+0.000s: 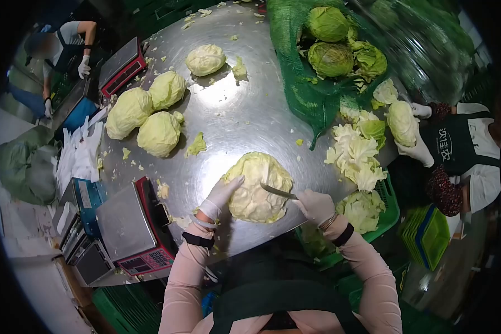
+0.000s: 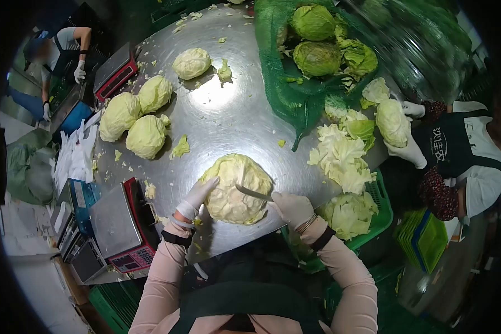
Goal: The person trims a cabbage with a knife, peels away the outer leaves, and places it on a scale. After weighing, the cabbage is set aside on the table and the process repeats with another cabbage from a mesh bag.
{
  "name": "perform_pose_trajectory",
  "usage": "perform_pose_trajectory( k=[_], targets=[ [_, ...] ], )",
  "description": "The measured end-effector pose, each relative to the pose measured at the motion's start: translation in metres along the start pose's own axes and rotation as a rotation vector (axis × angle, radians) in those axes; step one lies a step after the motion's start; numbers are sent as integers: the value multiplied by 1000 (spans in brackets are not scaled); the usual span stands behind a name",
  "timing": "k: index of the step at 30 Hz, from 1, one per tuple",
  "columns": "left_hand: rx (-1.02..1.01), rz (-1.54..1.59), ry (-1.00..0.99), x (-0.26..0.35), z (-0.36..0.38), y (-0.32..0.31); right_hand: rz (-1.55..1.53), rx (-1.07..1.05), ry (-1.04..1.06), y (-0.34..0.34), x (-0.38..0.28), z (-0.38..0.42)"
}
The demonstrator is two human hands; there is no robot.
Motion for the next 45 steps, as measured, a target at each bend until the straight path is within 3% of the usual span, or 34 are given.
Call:
perform_pose_trajectory(
  k=[2,3,5,6,9,13,15,17,19,20,23,25,26,28,29,30,31,32,34,39,41,42,45],
  targets=[
    [-57,48,-11,-1,-5,-9,-15,205,-55,20,18,-4],
    [-12,-6,-9,12,0,17,-74,239,-37,12,11,-28],
    [-35,-30,-41,12,-2,6,-223,554,-173,39,52,-28],
    [-32,-22,-42,10,-3,1,-282,390,-174,31,65,-34],
    [24,8,20,13,-6,-2,-517,314,-189,13,56,-40],
    [49,-95,23,17,-4,-5,-425,411,-135,35,-2,-63],
    [32,-170,-8,18,0,-8,-449,409,-103,23,10,-79],
    [-35,-6,-61,26,7,-15,-473,412,-67,21,26,-101],
    [-63,26,-125,17,9,-10,-698,192,-506,0,77,-109],
    [-95,58,-193,16,9,-9,-697,191,-503,-7,102,-111],
    [-97,99,-282,17,12,-13,-596,141,-459,-22,141,-109],
    [-35,39,-236,20,2,-18,-112,257,-322,32,118,-96],
    [20,-19,-183,18,-3,-20,-109,247,-315,43,106,-90],
    [33,-33,-151,19,-15,-29,-246,407,277,74,33,-79],
    [39,-57,-131,22,-22,-33,-238,414,268,79,16,-75],
    [27,-61,-138,29,-26,-39,-223,277,209,72,-1,-76],
    [32,-247,-192,40,-25,-44,-211,140,148,64,-5,-76],
    [41,-433,-244,48,-24,-49,-208,145,142,60,1,-76],
    [37,-400,-274,48,-23,-54,-389,277,162,61,13,-84],
    [74,-526,-374,60,-22,-60,-469,213,124,66,56,-102],
    [50,-519,-409,56,-27,-55,-904,14,-62,57,81,-109],
    [43,-466,-407,52,-31,-51,-1021,-41,-45,53,79,-106],
    [14,-333,-375,33,-50,-36,-866,-90,52,29,62,-105]
  ],
)
Point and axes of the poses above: each hand's wrist, its own z-axis away from the middle knuckle, its own y-axis out of the back of the hand, x = y × z, the point moved 7 cm from there along -z, towards the middle knuckle, and after that the axes turned 2 degrees about x, right-handed, at the moved point
